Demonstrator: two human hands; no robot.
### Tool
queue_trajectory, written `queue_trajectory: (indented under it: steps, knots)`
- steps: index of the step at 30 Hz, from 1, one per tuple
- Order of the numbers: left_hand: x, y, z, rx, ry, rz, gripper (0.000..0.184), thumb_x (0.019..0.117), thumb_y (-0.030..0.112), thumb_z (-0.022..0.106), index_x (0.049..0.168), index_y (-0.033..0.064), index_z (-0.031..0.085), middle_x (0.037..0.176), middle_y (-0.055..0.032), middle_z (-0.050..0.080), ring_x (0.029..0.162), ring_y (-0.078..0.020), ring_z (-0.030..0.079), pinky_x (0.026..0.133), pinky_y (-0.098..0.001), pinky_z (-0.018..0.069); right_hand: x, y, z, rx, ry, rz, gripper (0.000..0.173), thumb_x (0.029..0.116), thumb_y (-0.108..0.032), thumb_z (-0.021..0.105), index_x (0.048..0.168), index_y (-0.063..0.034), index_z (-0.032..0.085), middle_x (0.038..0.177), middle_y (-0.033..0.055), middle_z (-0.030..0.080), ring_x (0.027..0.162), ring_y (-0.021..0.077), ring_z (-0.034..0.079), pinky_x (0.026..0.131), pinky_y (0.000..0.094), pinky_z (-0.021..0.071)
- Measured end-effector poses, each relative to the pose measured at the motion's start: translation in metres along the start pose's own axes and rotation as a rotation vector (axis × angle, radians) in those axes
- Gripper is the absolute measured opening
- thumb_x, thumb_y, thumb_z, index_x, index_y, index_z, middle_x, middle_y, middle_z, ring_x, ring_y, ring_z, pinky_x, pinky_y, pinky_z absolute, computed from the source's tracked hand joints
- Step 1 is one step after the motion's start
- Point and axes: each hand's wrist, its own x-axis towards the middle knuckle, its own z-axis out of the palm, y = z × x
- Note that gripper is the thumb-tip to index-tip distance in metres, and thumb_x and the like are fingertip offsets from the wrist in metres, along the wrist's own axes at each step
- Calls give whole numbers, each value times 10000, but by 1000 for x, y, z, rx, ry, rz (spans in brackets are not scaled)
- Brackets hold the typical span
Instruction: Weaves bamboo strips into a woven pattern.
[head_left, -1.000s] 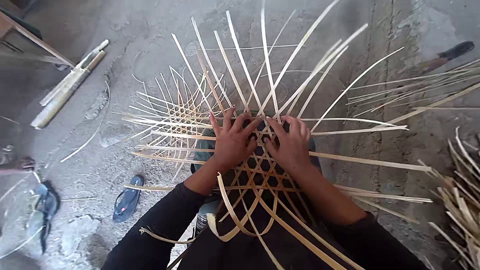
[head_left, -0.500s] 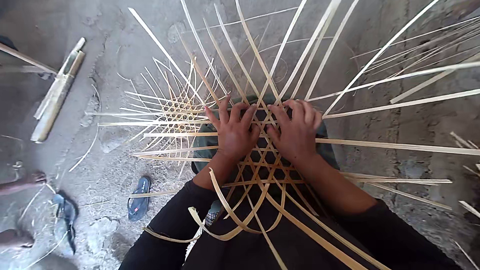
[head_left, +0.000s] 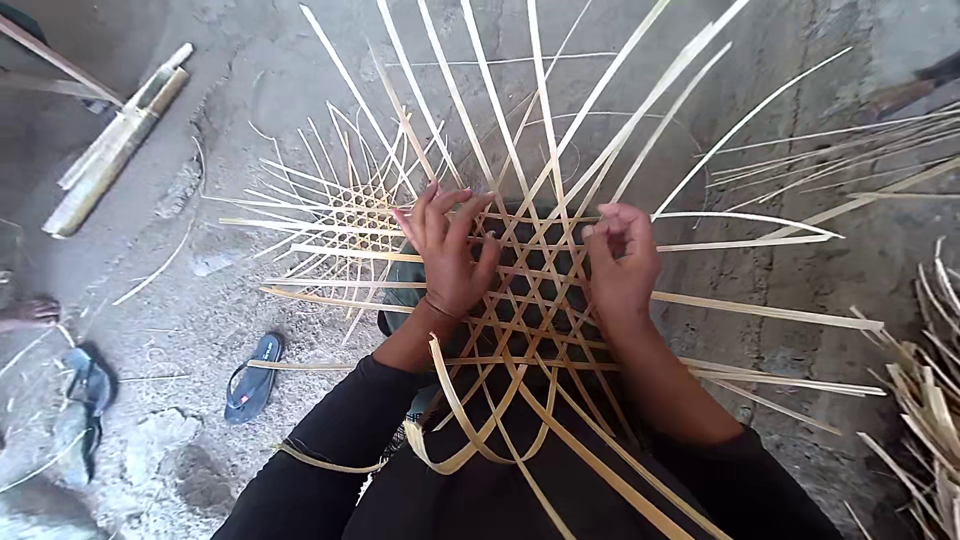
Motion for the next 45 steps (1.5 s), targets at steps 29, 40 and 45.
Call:
queue_trajectory:
  steps: [29, 40, 45]
  knots:
    - [-6, -6, 9, 27, -70, -124, 263, 929, 253, 645, 1158, 249, 774, 1371, -63, 622, 1478, -433, 325, 1120, -822, 50, -8, 8, 21, -215, 6, -97, 325, 945, -241, 706, 1251, -132, 696, 1021, 50, 651, 962, 209, 597, 890, 417, 483]
    - [4, 6, 7, 137, -389, 7, 417, 957, 407, 605, 1359, 317, 672, 1681, -61, 293, 1559, -461, 102, 1110, -833, -7, -9, 1, 35, -334, -193, -265, 435, 985, -261, 655, 1405, -147, 642, 1092, 108, 676, 1035, 303, 616, 926, 528, 485]
    - [7, 5, 4, 95, -473, 39, 445, 968, 350, 621, 1411, 318, 644, 1686, -36, 289, 1558, -479, 62, 1088, -852, -24, -7, 3, 34, -292, -237, -245, 434, 985, -212, 651, 1412, -140, 624, 1084, 81, 678, 1078, 292, 617, 900, 536, 484]
